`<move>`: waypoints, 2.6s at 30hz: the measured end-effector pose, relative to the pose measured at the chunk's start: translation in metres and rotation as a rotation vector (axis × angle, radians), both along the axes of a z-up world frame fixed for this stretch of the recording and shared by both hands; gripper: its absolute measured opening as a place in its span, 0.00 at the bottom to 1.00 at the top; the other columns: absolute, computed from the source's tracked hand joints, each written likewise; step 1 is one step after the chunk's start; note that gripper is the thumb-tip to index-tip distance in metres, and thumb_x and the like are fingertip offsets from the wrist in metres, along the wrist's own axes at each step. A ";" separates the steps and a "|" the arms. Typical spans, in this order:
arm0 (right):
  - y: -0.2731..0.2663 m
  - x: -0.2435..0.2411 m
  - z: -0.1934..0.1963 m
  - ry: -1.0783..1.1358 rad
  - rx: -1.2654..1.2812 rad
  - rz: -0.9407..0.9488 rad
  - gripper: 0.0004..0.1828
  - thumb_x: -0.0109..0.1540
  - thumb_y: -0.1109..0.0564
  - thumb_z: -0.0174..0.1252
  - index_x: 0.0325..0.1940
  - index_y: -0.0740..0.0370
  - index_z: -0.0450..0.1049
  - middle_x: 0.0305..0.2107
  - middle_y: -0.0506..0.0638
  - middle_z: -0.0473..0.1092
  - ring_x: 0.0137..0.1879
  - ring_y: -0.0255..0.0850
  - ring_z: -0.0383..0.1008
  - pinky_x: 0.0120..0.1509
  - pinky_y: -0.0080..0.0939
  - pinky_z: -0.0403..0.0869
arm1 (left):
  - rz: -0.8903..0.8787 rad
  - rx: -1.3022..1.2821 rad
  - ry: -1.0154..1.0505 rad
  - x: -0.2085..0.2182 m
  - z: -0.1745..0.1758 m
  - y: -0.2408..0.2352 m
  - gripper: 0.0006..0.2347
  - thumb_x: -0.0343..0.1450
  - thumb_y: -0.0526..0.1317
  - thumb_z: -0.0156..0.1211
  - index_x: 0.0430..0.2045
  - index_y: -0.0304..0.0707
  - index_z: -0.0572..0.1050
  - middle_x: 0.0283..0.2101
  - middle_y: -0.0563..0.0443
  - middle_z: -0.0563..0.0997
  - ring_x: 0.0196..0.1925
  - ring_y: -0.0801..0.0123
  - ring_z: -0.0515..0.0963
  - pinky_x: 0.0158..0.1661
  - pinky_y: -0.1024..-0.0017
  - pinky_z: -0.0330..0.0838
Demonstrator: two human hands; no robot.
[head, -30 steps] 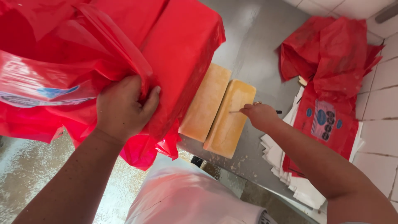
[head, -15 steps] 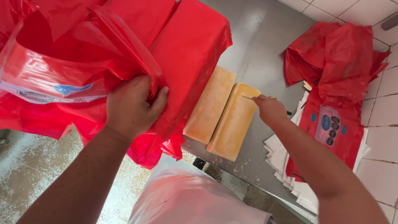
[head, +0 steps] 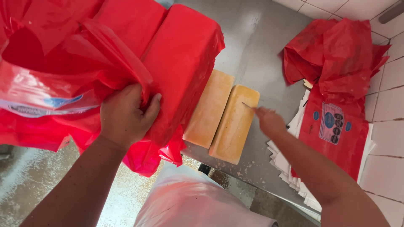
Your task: The person repeatedly picks up rectangular food blocks, wraps each in a red plastic bag, and places the wrapped items on a nearby stainless steel counter. The person also uses a knife to trim the edges of some blocks before wrapping.
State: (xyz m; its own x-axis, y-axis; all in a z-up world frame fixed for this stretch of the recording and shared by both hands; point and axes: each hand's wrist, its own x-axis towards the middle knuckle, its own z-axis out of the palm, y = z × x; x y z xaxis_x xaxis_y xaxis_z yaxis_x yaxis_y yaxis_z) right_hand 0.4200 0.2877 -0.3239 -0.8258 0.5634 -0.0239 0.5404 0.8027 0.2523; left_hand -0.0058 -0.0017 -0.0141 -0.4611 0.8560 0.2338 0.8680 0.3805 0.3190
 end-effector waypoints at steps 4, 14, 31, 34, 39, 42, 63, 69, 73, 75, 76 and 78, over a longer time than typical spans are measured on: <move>-0.052 0.020 -0.019 -0.009 0.054 0.271 0.29 0.59 0.61 0.50 0.66 0.47 0.68 0.46 0.51 0.70 0.47 0.59 0.77 0.40 0.45 0.78 | 0.001 -0.001 -0.002 0.001 0.003 0.001 0.21 0.76 0.56 0.60 0.16 0.47 0.65 0.16 0.53 0.65 0.23 0.59 0.75 0.25 0.70 0.67; -0.020 0.001 -0.002 0.077 -0.089 0.050 0.30 0.64 0.62 0.46 0.71 0.51 0.68 0.47 0.61 0.73 0.51 0.68 0.78 0.42 0.58 0.80 | -0.006 -0.029 -0.021 0.001 0.007 0.001 0.21 0.76 0.54 0.59 0.15 0.45 0.65 0.13 0.53 0.63 0.19 0.60 0.73 0.22 0.71 0.64; -0.047 0.004 0.012 -0.040 -0.185 0.396 0.26 0.60 0.62 0.48 0.61 0.46 0.69 0.51 0.49 0.70 0.46 0.58 0.77 0.40 0.48 0.78 | 0.019 -0.003 -0.101 0.006 0.017 0.004 0.21 0.75 0.54 0.59 0.14 0.45 0.65 0.12 0.53 0.66 0.18 0.60 0.75 0.21 0.71 0.67; 0.013 -0.032 0.020 0.000 -0.473 -0.216 0.24 0.66 0.51 0.39 0.65 0.38 0.69 0.52 0.47 0.75 0.49 0.61 0.81 0.48 0.59 0.80 | 0.022 0.005 -0.051 0.006 0.013 0.004 0.21 0.75 0.54 0.60 0.14 0.43 0.65 0.13 0.50 0.65 0.19 0.57 0.74 0.22 0.69 0.67; -0.006 -0.032 0.014 -0.004 -0.259 0.093 0.29 0.62 0.59 0.46 0.68 0.45 0.70 0.57 0.45 0.68 0.46 0.64 0.80 0.43 0.57 0.80 | 0.022 0.001 -0.094 0.006 0.016 0.004 0.21 0.75 0.53 0.61 0.14 0.44 0.66 0.12 0.51 0.66 0.19 0.59 0.75 0.22 0.71 0.67; -0.030 -0.008 0.001 -0.050 -0.316 0.271 0.31 0.60 0.61 0.46 0.68 0.46 0.69 0.56 0.44 0.68 0.48 0.64 0.78 0.43 0.56 0.80 | 0.014 0.007 -0.129 0.008 0.021 0.003 0.21 0.75 0.53 0.60 0.15 0.44 0.66 0.12 0.50 0.66 0.20 0.58 0.76 0.22 0.69 0.67; -0.002 -0.029 0.060 -0.032 -0.341 -0.018 0.28 0.62 0.60 0.44 0.66 0.45 0.70 0.52 0.53 0.74 0.50 0.62 0.80 0.49 0.58 0.79 | 0.046 -0.002 -0.090 0.010 0.014 0.003 0.21 0.75 0.54 0.60 0.14 0.45 0.65 0.12 0.52 0.65 0.19 0.61 0.73 0.23 0.71 0.66; -0.040 0.007 -0.014 0.039 -0.236 0.169 0.29 0.62 0.62 0.44 0.69 0.52 0.68 0.47 0.56 0.73 0.50 0.65 0.79 0.45 0.57 0.80 | 0.045 -0.005 -0.067 0.007 0.009 0.003 0.21 0.75 0.55 0.60 0.16 0.44 0.65 0.15 0.50 0.66 0.23 0.56 0.76 0.24 0.67 0.67; -0.059 0.009 0.013 -0.013 -0.217 0.210 0.28 0.61 0.62 0.46 0.66 0.50 0.70 0.43 0.57 0.75 0.45 0.66 0.80 0.38 0.57 0.80 | 0.044 -0.009 -0.040 0.006 0.010 0.003 0.20 0.75 0.54 0.60 0.15 0.47 0.66 0.13 0.53 0.67 0.20 0.61 0.76 0.23 0.71 0.67; -0.022 -0.004 0.024 0.034 -0.198 0.119 0.30 0.61 0.61 0.46 0.67 0.46 0.69 0.45 0.53 0.73 0.44 0.66 0.79 0.36 0.55 0.79 | 0.038 -0.006 -0.046 0.005 0.009 0.002 0.20 0.75 0.53 0.60 0.16 0.46 0.67 0.14 0.52 0.67 0.21 0.59 0.76 0.24 0.70 0.67; -0.002 -0.010 0.029 0.081 -0.174 0.032 0.31 0.61 0.60 0.45 0.69 0.43 0.68 0.47 0.49 0.71 0.42 0.66 0.78 0.34 0.52 0.79 | 0.036 0.003 -0.050 0.004 0.007 0.002 0.19 0.75 0.53 0.61 0.16 0.45 0.67 0.14 0.51 0.68 0.22 0.58 0.76 0.24 0.69 0.68; 0.000 -0.020 0.015 0.079 -0.154 0.018 0.32 0.60 0.59 0.47 0.68 0.43 0.69 0.49 0.46 0.69 0.44 0.66 0.78 0.35 0.52 0.80 | 0.033 0.005 -0.063 0.005 0.007 0.001 0.19 0.76 0.53 0.61 0.17 0.45 0.68 0.15 0.50 0.69 0.23 0.57 0.77 0.25 0.68 0.68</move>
State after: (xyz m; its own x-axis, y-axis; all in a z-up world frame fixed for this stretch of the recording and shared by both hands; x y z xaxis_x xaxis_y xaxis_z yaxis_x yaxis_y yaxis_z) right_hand 0.3997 0.2874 -0.3093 -0.8382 0.5436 -0.0436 0.5392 0.8381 0.0825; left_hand -0.0011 -0.0009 -0.0074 -0.5025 0.8392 0.2077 0.8335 0.4065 0.3743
